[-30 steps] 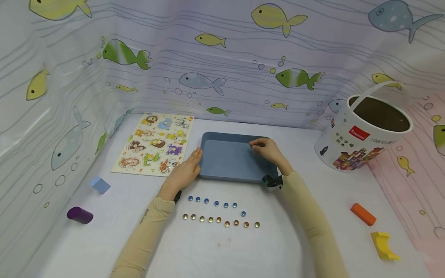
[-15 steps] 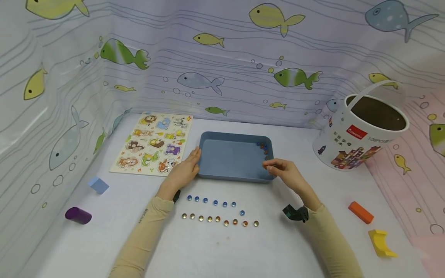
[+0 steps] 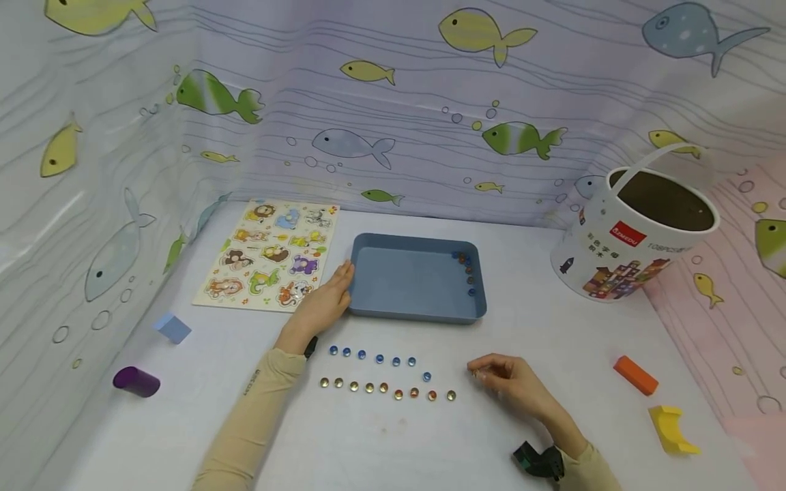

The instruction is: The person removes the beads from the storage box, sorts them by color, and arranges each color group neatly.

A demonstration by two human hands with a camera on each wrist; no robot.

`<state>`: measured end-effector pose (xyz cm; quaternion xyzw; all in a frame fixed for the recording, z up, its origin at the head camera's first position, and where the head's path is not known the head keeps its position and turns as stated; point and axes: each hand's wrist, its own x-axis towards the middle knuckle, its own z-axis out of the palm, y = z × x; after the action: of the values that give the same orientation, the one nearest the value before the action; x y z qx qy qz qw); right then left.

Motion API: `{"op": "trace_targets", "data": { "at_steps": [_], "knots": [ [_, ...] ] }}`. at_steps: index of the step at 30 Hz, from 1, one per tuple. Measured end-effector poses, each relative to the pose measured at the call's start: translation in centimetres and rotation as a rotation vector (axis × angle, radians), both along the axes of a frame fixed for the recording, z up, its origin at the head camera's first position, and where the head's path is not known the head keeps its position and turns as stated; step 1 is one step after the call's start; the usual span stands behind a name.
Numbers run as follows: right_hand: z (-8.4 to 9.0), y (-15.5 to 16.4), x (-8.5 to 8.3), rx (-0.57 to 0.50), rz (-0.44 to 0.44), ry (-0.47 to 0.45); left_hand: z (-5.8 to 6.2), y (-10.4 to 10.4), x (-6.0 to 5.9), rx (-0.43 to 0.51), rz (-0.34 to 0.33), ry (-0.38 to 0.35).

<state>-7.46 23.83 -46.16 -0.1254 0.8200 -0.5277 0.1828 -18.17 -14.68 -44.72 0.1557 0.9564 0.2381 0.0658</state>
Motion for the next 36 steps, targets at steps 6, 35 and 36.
{"op": "trace_targets", "data": {
  "at_steps": [6,35,36],
  "knots": [
    [-0.8,-0.4,1.2,0.032,0.108,0.039,0.3,-0.4,0.1,0.001,0.016,0.015],
    [0.7,-6.6,-6.1,0.083,0.577,0.033,0.1,0.0,0.1,0.005,0.004,0.017],
    [0.6,-6.8,-6.1,0.096,0.574,0.042,0.1,0.0,0.2,0.003,0.004,0.015]
  ]
}}
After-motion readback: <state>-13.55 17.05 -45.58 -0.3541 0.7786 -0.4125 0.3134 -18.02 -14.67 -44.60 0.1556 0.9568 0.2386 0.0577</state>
